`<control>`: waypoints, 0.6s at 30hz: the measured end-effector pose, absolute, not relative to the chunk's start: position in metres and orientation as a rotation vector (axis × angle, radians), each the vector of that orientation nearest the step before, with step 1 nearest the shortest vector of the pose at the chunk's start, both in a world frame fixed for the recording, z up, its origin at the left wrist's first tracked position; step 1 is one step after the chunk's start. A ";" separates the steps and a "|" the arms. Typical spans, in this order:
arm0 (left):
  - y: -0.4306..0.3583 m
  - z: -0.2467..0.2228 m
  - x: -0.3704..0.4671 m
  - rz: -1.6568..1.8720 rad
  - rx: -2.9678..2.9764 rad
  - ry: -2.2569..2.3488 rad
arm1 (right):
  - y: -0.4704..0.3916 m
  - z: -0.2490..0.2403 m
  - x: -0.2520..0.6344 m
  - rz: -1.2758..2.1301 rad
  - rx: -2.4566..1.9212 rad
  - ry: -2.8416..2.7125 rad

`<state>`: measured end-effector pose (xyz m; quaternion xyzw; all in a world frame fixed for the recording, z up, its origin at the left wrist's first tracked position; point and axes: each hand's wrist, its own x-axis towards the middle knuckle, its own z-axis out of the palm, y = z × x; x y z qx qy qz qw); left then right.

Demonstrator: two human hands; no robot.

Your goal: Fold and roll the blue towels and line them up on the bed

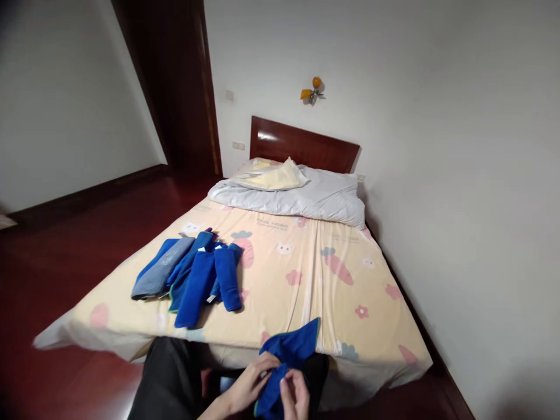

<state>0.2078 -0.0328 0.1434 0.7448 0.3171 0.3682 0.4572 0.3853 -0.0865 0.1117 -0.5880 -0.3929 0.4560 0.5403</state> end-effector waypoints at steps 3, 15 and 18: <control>-0.031 0.172 0.202 0.879 1.844 0.842 | -0.068 0.165 0.403 1.147 -1.358 -0.958; -0.013 0.248 0.182 0.908 2.033 1.054 | -0.051 0.252 0.396 1.367 -1.303 -1.173; -0.003 0.265 0.175 0.804 2.222 0.987 | -0.055 0.267 0.404 1.375 -1.376 -1.438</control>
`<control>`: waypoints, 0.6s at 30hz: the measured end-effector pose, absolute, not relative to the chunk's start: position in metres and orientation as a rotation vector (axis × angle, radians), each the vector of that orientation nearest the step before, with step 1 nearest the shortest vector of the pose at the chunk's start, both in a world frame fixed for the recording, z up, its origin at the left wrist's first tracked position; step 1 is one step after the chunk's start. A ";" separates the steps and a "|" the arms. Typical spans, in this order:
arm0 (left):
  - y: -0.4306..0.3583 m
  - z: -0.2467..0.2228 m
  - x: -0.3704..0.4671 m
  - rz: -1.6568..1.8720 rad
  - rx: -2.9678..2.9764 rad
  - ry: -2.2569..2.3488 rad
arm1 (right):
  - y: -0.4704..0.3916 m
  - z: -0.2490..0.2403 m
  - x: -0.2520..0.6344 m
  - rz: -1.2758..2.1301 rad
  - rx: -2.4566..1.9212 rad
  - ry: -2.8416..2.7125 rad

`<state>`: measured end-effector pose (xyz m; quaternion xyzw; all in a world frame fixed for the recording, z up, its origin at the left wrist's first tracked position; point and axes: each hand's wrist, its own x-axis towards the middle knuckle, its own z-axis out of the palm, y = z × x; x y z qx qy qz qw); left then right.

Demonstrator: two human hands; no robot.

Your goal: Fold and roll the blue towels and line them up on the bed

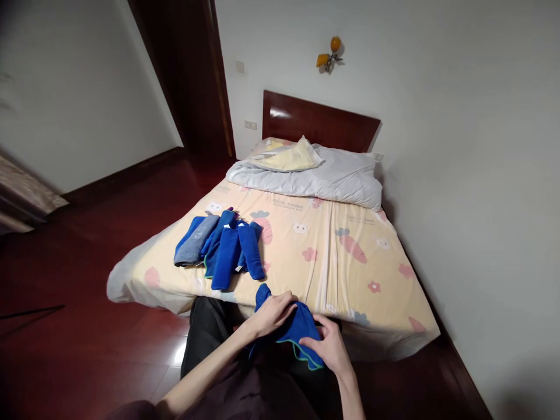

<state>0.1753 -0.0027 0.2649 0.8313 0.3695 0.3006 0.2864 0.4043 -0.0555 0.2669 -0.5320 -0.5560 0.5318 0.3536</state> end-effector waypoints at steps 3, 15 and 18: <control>0.010 0.278 0.171 0.735 2.362 0.897 | -0.050 0.286 0.413 1.027 -1.475 -1.699; 0.059 0.309 0.158 0.818 2.409 0.823 | -0.010 0.322 0.398 0.589 -1.408 -1.531; 0.069 0.308 0.158 0.883 2.387 0.879 | 0.000 0.331 0.391 0.699 -1.352 -1.496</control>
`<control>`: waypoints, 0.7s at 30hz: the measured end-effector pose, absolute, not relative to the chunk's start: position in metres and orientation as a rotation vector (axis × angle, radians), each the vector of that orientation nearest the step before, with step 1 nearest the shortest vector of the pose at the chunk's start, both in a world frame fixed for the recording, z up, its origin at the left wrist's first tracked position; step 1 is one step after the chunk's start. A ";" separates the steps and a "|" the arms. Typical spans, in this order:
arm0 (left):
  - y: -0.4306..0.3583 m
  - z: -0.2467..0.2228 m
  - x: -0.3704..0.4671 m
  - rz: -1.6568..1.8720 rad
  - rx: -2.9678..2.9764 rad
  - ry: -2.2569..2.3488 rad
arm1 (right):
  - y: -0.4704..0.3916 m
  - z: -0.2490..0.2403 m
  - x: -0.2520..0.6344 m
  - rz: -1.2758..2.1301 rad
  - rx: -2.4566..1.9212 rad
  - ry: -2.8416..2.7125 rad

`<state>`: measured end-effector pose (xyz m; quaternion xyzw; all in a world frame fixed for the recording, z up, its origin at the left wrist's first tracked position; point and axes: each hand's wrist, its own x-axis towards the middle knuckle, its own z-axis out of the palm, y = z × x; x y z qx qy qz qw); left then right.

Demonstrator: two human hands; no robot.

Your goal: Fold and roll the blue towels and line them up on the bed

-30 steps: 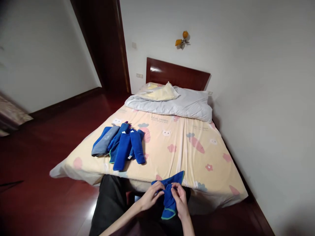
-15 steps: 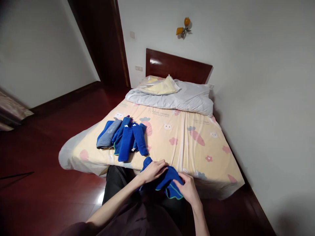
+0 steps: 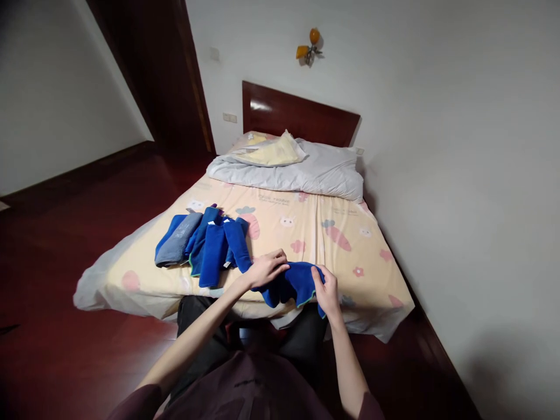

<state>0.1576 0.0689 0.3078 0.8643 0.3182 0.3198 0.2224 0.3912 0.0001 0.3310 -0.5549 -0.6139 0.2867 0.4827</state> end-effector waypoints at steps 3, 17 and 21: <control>0.080 0.313 0.154 1.024 2.286 0.950 | 0.004 0.344 0.393 0.853 -1.293 -1.489; 0.083 0.315 0.165 1.098 2.254 1.255 | -0.011 0.371 0.393 0.597 -1.254 -2.129; 0.090 0.308 0.158 1.149 2.152 1.320 | -0.018 0.377 0.394 0.594 -1.252 -2.271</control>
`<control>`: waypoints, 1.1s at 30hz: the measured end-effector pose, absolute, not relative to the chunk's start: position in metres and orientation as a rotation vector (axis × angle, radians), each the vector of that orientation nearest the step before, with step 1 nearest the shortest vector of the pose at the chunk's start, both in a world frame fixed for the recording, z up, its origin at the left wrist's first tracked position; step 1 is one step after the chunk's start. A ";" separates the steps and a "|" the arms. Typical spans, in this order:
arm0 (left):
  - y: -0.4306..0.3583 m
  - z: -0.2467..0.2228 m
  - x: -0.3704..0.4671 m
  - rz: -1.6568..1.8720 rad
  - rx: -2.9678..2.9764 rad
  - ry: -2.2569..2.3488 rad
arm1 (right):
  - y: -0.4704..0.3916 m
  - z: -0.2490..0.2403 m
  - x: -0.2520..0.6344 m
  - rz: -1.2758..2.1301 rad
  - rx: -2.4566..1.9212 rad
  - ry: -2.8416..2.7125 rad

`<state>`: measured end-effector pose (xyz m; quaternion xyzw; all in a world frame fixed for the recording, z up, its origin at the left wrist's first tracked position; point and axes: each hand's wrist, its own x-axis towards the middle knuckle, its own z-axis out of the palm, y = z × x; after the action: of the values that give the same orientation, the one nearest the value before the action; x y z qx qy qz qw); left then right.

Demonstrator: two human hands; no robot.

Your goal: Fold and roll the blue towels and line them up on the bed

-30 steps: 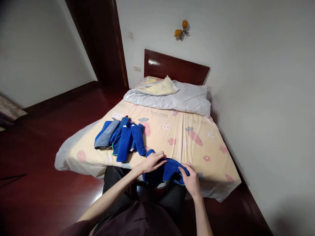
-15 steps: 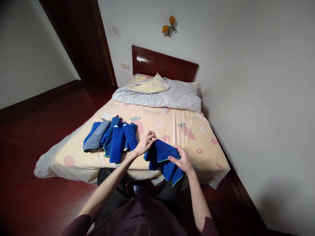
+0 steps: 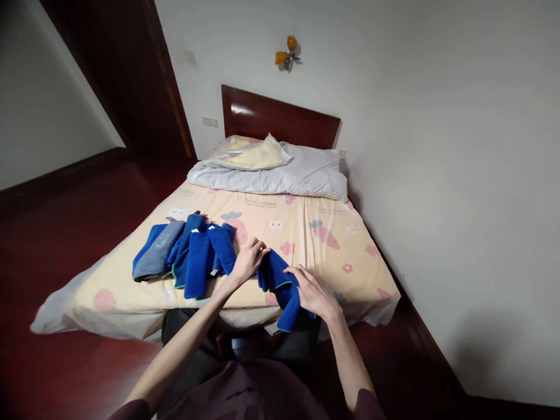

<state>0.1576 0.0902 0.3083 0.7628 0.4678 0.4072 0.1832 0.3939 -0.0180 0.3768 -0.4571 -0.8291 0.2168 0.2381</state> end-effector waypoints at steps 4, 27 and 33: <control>0.089 0.309 0.160 1.239 1.930 1.226 | -0.014 0.371 0.393 0.458 -1.241 -2.217; 0.017 0.302 0.202 1.054 1.985 0.861 | -0.004 0.356 0.379 0.294 -1.596 -1.992; 0.046 0.278 0.177 0.935 2.114 0.999 | -0.016 0.361 0.394 0.450 -1.525 -1.922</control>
<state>0.1770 0.0461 0.2775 0.7990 0.3775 0.3535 0.3069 0.3935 -0.0161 0.3607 -0.5798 -0.7305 0.1710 0.3179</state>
